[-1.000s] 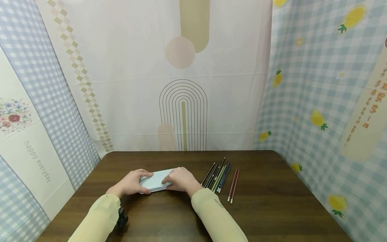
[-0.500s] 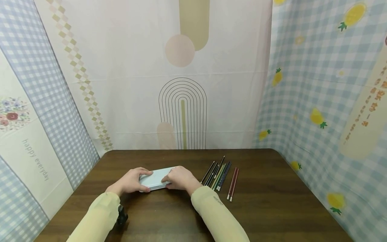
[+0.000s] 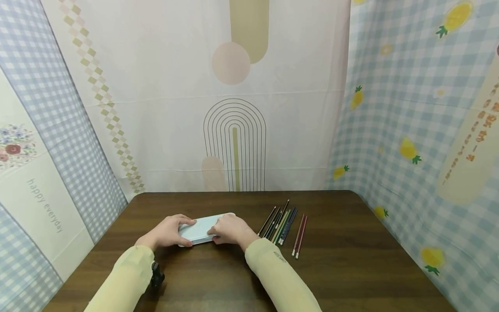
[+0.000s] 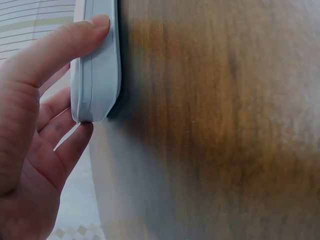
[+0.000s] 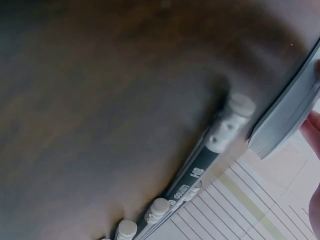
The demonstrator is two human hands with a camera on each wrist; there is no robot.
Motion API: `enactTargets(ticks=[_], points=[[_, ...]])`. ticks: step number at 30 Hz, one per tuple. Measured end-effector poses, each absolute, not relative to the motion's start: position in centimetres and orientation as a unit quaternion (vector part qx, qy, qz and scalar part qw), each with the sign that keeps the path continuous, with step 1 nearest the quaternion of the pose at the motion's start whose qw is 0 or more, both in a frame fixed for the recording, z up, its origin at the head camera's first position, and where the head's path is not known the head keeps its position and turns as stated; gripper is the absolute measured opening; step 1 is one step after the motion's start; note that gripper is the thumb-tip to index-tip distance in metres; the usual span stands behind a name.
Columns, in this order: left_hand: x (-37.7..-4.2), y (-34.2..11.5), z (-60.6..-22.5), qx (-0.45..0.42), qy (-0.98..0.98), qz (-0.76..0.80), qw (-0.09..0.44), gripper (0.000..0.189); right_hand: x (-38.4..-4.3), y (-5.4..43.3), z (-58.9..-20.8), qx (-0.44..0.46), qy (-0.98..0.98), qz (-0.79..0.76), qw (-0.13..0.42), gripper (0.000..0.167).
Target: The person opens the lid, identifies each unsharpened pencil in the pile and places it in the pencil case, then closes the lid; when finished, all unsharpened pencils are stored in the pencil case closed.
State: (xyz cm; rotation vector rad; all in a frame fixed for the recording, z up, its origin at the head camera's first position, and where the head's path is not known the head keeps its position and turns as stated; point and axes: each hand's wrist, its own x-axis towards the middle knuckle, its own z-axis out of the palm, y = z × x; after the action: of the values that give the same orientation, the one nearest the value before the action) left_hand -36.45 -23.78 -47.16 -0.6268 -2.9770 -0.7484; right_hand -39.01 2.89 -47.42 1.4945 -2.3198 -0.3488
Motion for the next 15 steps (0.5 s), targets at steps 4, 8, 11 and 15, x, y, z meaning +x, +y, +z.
enactTargets(ticks=[4,8,11,15], points=[[-36.48,-23.81,-47.01,-0.202,-0.951,-0.234,0.001,0.075,-38.96,2.81,-47.32,0.534,-0.813,-0.132,0.191,0.017],[-36.44,-23.86,-46.97,-0.201,-0.951,-0.233,0.0,0.075,-39.0,2.82,-47.39,0.54,-0.808,-0.133,0.195,0.014],[-36.37,-23.84,-46.92,-0.199,-0.952,-0.234,-0.003,0.075,-39.01,2.85,-47.43,0.544,-0.804,-0.133,0.198,0.012],[-36.34,-23.77,-46.89,-0.189,-0.953,-0.238,-0.009,0.075,-38.98,2.85,-47.47,0.546,-0.803,-0.132,0.2,0.011]])
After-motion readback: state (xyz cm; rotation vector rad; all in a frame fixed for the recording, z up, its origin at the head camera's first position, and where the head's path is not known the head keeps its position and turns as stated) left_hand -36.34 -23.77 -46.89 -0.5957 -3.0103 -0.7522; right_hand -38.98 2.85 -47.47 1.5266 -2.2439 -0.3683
